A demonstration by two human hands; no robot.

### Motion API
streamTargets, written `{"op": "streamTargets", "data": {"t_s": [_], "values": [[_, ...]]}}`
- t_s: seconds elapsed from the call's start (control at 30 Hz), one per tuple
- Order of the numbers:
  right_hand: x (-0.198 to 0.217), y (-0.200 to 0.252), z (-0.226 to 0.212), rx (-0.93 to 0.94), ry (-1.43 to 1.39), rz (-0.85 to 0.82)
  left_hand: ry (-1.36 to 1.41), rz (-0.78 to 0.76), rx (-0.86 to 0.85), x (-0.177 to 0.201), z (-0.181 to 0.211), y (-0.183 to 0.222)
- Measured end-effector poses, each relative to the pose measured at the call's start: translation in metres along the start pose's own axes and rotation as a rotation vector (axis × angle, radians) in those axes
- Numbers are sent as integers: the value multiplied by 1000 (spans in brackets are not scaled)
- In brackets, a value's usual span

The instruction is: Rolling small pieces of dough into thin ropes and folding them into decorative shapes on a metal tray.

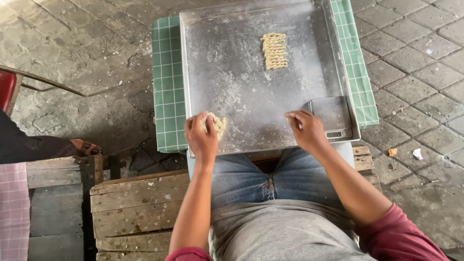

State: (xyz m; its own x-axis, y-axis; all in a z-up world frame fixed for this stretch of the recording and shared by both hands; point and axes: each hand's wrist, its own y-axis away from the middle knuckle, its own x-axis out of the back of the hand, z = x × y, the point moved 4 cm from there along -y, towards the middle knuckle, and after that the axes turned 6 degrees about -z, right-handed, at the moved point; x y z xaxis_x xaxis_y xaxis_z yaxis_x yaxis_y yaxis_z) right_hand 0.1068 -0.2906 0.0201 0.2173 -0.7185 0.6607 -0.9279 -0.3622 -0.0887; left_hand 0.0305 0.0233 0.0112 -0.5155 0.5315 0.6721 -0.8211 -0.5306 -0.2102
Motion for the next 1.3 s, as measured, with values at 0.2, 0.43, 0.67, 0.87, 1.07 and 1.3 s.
{"op": "streamTargets", "data": {"t_s": [0.2, 0.43, 0.67, 0.87, 1.07, 1.3], "values": [[-46, -53, 4, 315, 140, -9, -92, 79, -86, -14, -16, -84], [-72, -57, 17, 298, 245, -49, -166, 25, 81, -21, -38, -161], [-88, -46, -31, 304, 494, -532, -283, -201, 228, -60, -60, -193], [-125, -94, -31, 253, 732, -407, -324, -290, 249, -39, -24, -181], [-150, -179, -44, 165, 653, -378, -368, -321, 245, -30, -6, -179], [-147, -153, -45, 310, 753, -381, -412, -328, 225, -36, -15, -181]]}}
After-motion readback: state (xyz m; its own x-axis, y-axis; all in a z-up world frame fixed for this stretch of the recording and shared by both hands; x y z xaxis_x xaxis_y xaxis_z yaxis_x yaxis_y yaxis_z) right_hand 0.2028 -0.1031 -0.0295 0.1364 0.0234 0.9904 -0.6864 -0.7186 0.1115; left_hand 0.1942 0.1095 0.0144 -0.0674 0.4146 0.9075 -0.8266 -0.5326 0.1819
